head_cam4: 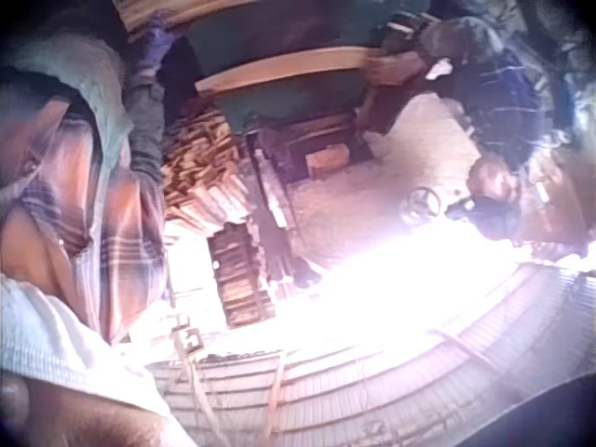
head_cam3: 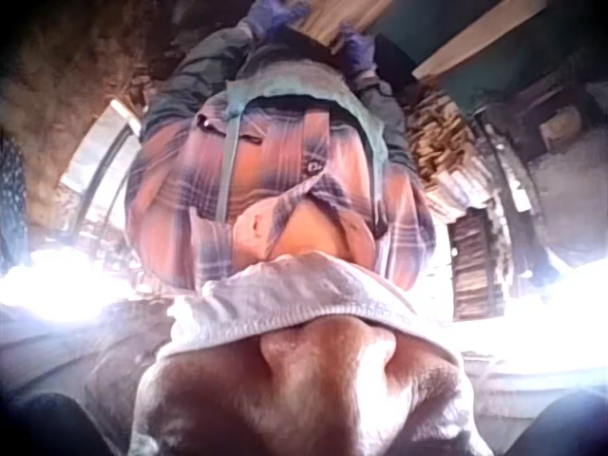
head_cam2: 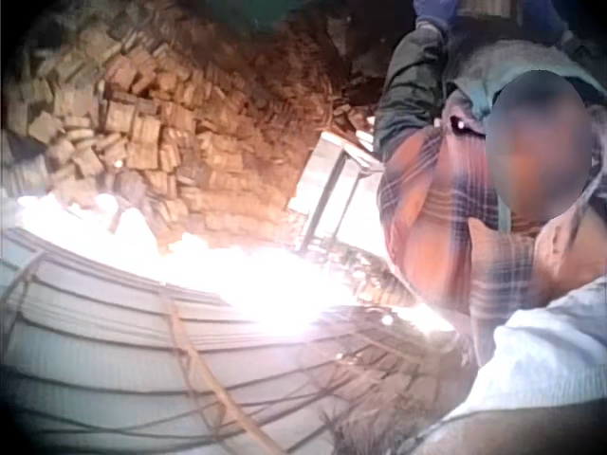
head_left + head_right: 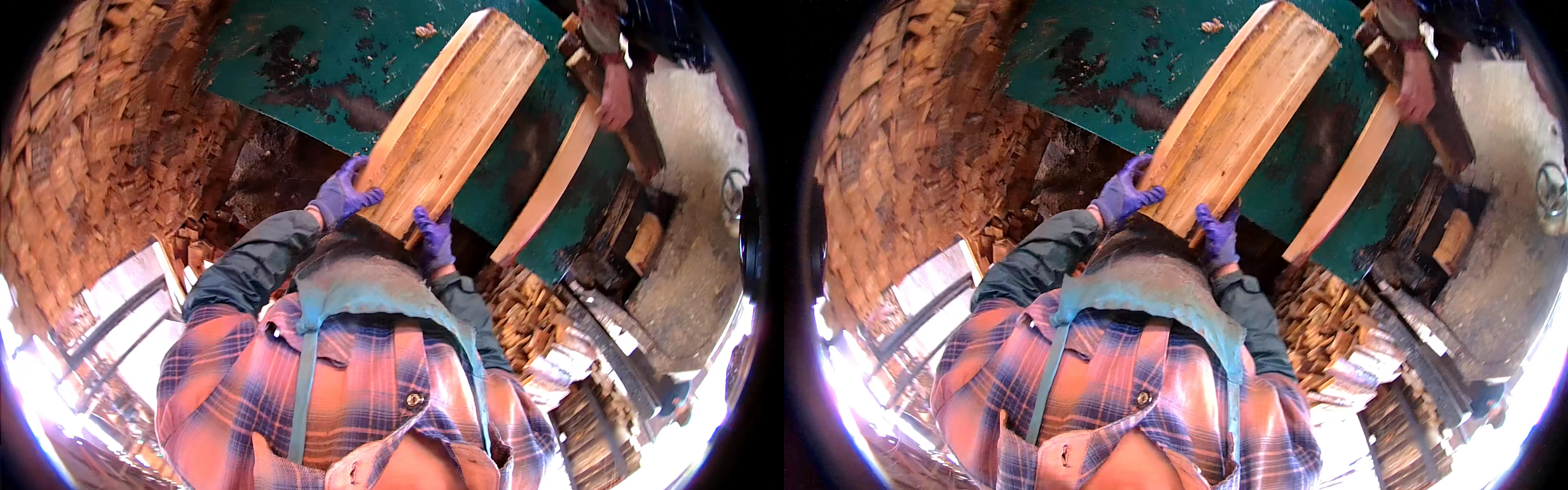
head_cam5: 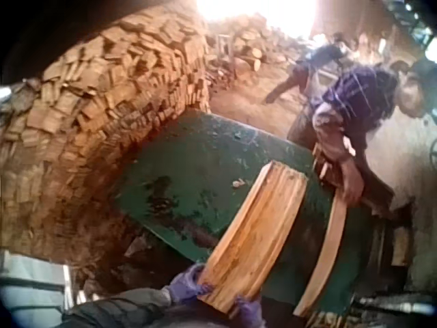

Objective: The person picks up pieces of cut wood from a green workbench and stacks them onto a large pile of lumber. The person handles the wood with gloved hands, moving pieces individually or in small groups to build up the stack.

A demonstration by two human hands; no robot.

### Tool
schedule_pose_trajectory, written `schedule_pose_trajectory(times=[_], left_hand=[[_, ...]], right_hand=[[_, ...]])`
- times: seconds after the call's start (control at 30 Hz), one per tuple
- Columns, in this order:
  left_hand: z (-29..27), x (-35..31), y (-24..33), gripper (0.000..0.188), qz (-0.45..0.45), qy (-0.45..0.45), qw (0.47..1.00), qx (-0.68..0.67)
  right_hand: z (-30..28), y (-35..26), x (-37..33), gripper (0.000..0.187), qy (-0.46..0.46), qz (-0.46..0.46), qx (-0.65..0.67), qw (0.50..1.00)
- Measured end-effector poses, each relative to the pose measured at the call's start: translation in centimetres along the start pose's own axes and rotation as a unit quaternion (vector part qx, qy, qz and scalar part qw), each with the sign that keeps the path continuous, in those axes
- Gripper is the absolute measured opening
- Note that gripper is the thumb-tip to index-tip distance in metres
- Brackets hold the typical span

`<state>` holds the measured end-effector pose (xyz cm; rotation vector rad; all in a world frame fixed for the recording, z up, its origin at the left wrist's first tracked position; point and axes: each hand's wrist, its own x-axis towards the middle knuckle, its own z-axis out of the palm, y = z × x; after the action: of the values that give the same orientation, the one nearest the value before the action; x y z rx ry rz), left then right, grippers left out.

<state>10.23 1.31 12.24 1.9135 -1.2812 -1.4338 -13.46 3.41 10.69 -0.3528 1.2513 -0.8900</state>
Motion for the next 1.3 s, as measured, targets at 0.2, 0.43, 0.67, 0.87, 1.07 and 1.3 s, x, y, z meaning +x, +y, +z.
schedule_pose_trajectory(times=[0.2,0.43,0.67,0.87,1.07,1.3], left_hand=[[-3.3,-2.7,5.5,0.069,0.0,0.026,0.985,-0.168],[-6.6,-3.5,1.5,0.061,-0.032,0.02,0.848,-0.529],[-5.8,-1.0,-3.5,0.076,-0.02,0.029,0.944,-0.327],[-6.9,-1.5,-3.7,0.088,-0.034,-0.039,0.89,-0.453],[-6.3,-3.2,-2.7,0.086,-0.006,-0.094,0.836,-0.541],[-6.7,-2.4,-4.5,0.06,-0.04,-0.125,0.751,-0.647]], right_hand=[[-1.3,-3.9,-1.6,0.073,-0.012,-0.049,-0.167,0.985],[-5.8,-10.9,0.0,0.056,-0.088,-0.062,-0.139,0.984],[-2.9,-11.4,4.0,0.112,0.125,-0.069,-0.615,0.775],[-4.7,-18.7,2.2,0.055,-0.063,-0.055,-0.175,0.981],[-5.2,-18.3,7.4,0.096,0.103,-0.133,-0.695,0.699],[-1.7,-23.9,5.4,0.058,0.017,-0.026,-0.378,0.925]])
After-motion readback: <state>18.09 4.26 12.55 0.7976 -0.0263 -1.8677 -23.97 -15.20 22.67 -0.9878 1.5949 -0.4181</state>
